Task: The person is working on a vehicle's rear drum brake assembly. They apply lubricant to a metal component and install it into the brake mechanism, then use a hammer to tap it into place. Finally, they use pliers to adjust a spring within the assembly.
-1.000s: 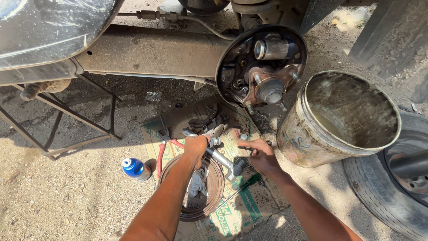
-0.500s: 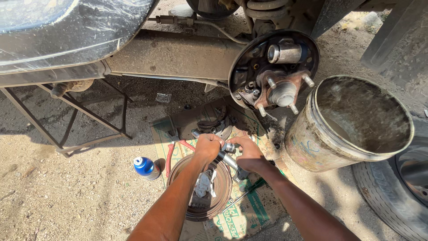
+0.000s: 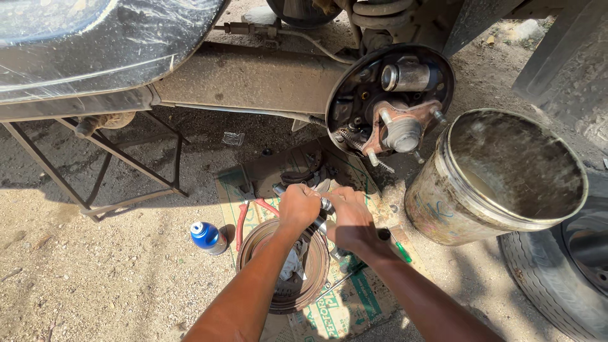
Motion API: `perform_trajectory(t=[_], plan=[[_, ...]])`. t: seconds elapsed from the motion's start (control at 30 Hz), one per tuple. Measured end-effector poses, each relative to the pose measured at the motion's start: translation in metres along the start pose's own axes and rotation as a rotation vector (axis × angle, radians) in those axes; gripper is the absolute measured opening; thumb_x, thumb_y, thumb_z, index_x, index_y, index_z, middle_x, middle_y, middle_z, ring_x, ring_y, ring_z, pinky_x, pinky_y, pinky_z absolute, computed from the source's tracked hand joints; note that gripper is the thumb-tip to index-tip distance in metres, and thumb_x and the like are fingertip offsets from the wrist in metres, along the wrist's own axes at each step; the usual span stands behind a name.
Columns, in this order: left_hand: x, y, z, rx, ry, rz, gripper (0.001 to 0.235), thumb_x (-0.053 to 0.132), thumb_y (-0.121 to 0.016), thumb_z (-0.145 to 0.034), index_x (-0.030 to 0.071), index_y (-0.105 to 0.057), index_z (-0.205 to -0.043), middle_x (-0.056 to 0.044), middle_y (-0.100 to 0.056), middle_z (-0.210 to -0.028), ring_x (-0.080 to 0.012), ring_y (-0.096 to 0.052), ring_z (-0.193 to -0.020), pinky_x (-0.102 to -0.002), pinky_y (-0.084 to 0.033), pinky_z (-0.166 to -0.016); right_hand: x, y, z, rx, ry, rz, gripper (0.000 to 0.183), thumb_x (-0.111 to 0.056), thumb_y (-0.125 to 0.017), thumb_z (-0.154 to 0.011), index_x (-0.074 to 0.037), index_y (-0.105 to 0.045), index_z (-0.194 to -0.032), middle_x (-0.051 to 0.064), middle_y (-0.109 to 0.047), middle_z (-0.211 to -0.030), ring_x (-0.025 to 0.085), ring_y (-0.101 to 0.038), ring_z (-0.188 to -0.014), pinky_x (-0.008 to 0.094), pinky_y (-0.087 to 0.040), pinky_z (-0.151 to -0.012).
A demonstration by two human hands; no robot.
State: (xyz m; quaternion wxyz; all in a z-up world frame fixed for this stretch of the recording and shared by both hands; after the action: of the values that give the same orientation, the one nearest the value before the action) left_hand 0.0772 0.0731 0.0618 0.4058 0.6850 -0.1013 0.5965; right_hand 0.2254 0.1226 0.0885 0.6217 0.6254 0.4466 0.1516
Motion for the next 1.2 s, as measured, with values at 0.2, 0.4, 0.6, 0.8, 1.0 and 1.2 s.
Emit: perform_trajectory(t=[0.2,0.4,0.6,0.8,1.0,1.2], plan=[[-0.006,0.009,-0.029,-0.063,0.653,0.656,0.009,0.009,-0.066,-0.084,0.002,-0.064,-0.079,-0.009,-0.06,-0.078,-0.0223,-0.052,-0.066,-0.045,-0.037,-0.057,-0.02,-0.002,0.025,0.054,0.275,0.427,0.094,-0.011,-0.073,-0.069,-0.009,-0.035,-0.156,0.029,-0.037,-0.151,0.043,-0.046,-0.124,0.055,-0.042,-0.093],[-0.002,0.024,-0.026,-0.087,0.679,0.687,0.011,0.011,-0.065,-0.086,0.005,-0.062,-0.077,-0.007,-0.057,-0.076,-0.0193,-0.043,-0.063,-0.042,-0.035,-0.056,0.008,-0.005,0.027,-0.016,0.276,0.441,0.085,-0.015,-0.071,-0.073,-0.021,-0.04,-0.152,0.026,-0.032,-0.153,0.039,-0.045,-0.129,0.056,-0.039,-0.098],[0.011,0.013,-0.024,-0.161,0.689,0.772,0.011,0.009,-0.06,-0.084,0.009,-0.058,-0.074,-0.003,-0.053,-0.073,-0.0176,-0.04,-0.062,-0.041,-0.033,-0.058,-0.018,0.005,0.011,0.071,0.241,0.539,0.104,-0.016,-0.076,-0.065,-0.012,-0.03,-0.158,0.03,-0.024,-0.16,0.043,-0.043,-0.13,0.055,-0.038,-0.096],[0.008,0.015,-0.02,-0.106,0.587,0.64,0.012,0.011,-0.062,-0.083,0.002,-0.065,-0.076,-0.01,-0.059,-0.077,-0.0231,-0.047,-0.064,-0.046,-0.034,-0.057,-0.019,0.015,0.014,0.041,0.217,0.439,0.108,-0.011,-0.08,-0.058,-0.015,-0.036,-0.156,0.027,-0.029,-0.154,0.044,-0.041,-0.133,0.056,-0.036,-0.103],[0.004,0.009,-0.018,0.127,0.11,0.102,0.026,0.022,-0.078,-0.07,0.003,-0.068,-0.084,-0.013,-0.066,-0.084,-0.0236,-0.058,-0.076,-0.038,-0.048,-0.072,0.005,0.012,-0.026,-0.178,-0.183,-0.125,0.077,-0.001,-0.068,-0.063,-0.027,-0.067,-0.135,0.011,-0.05,-0.151,0.031,-0.048,-0.14,0.036,-0.044,-0.118],[0.021,0.022,-0.013,0.072,0.332,0.364,0.024,0.014,-0.066,-0.074,-0.009,-0.062,-0.074,-0.016,-0.069,-0.082,-0.0213,-0.058,-0.071,-0.041,-0.049,-0.061,-0.009,0.003,-0.002,-0.138,-0.071,0.25,0.078,-0.009,-0.076,-0.074,-0.014,-0.045,-0.146,0.019,-0.029,-0.155,0.039,-0.035,-0.141,0.056,-0.032,-0.114]])
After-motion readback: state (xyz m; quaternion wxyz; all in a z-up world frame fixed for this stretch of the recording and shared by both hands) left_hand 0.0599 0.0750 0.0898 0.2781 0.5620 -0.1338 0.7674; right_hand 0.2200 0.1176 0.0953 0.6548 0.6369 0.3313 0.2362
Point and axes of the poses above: each hand's wrist, its own z-axis away from the middle knuckle, its own y-axis out of the back of the hand, x = y × z, the point moved 1 cm from there along -z, towards the middle knuckle
